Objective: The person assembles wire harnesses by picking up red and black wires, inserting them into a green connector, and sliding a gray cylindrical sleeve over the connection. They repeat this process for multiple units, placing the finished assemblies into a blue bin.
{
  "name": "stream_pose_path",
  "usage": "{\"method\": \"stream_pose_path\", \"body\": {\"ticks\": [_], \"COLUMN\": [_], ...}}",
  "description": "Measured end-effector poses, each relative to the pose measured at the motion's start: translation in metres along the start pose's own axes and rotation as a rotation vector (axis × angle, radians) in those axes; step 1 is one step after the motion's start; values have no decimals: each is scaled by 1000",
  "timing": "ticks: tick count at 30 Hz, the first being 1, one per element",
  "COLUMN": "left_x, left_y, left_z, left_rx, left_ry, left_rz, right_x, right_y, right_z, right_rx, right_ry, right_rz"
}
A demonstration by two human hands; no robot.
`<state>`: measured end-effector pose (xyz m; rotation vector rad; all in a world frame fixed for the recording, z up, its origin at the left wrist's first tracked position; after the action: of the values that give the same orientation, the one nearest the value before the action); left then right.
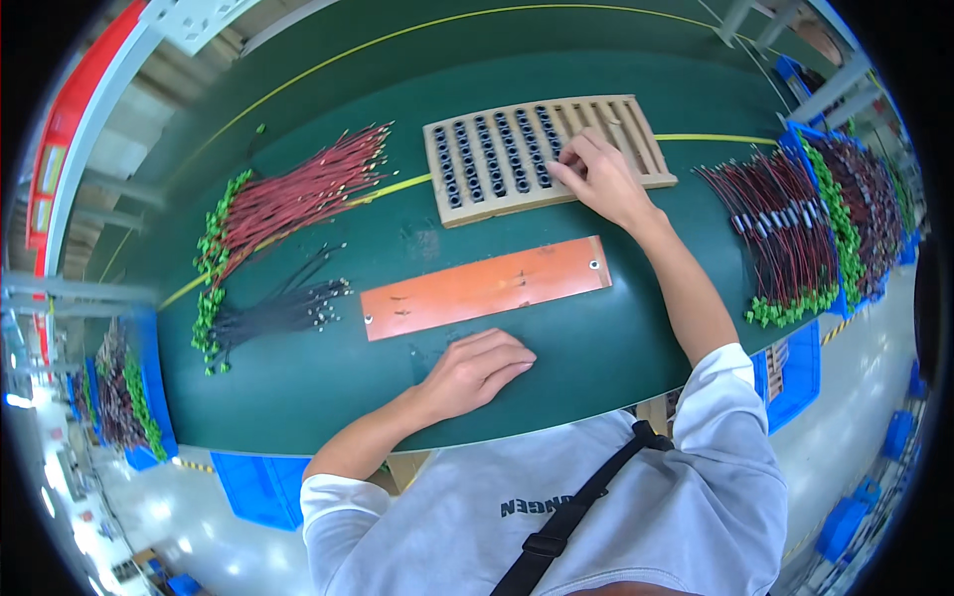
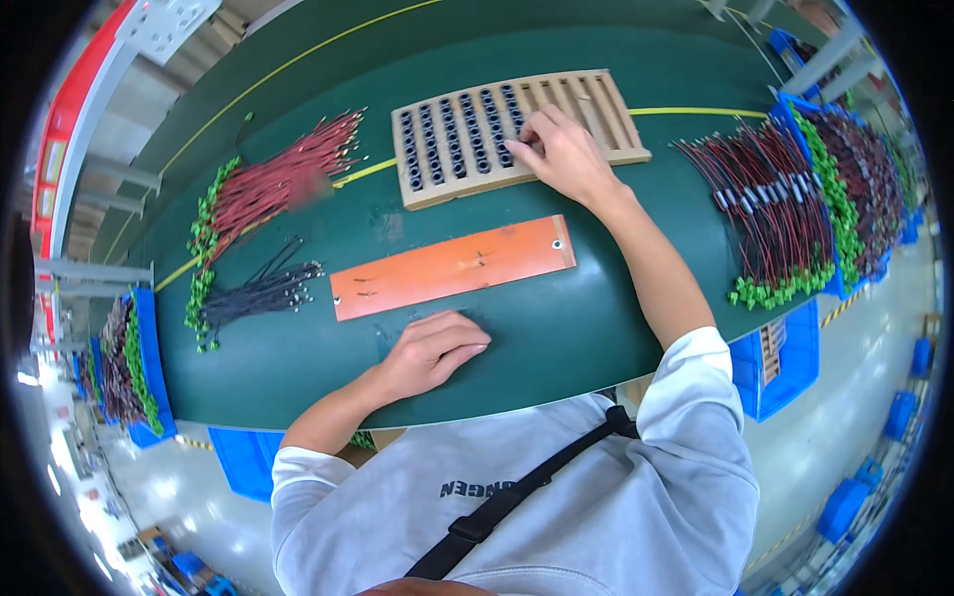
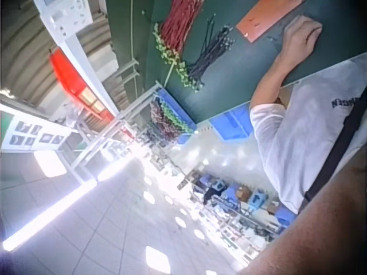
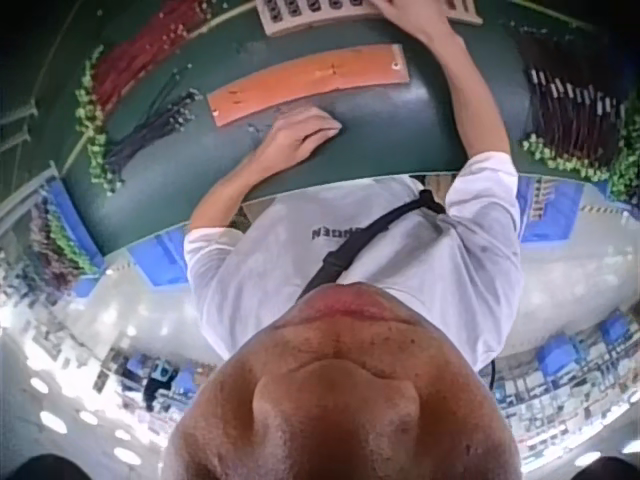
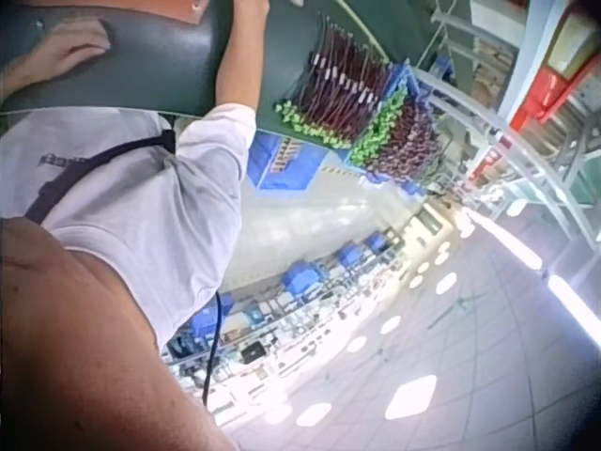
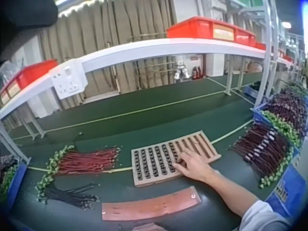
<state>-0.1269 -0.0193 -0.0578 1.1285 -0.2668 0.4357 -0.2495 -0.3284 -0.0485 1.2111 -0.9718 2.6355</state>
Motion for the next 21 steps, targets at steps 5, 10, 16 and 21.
{"method": "stream_pose_path", "body": {"ticks": [5, 10, 16, 21], "left_x": [46, 109, 220, 289], "left_y": [12, 3, -46, -106], "left_z": [-35, -54, -52, -30], "left_rx": [-28, 100, 154, 195], "left_ry": [150, 418, 502, 388], "left_rz": [196, 380, 1028, 1278], "right_x": [-11, -18, -21, -28], "right_y": [3, -3, 51, 50], "right_z": [-21, -28, -30, -27], "right_rx": [73, 149, -359, -317], "right_ry": [145, 131, 475, 410], "right_rz": [-98, -34, 590, 593]}}
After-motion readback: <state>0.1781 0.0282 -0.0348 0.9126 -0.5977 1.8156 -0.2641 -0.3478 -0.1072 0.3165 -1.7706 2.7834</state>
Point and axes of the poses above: each hand's wrist, its own z-axis towards the middle knuckle, its own x-axis out of the back of the hand, y = z × x, the point moved 1 cm from there along z, towards the middle knuckle, and after that the axes turned 7 degrees about y, right-handed, at the moved point
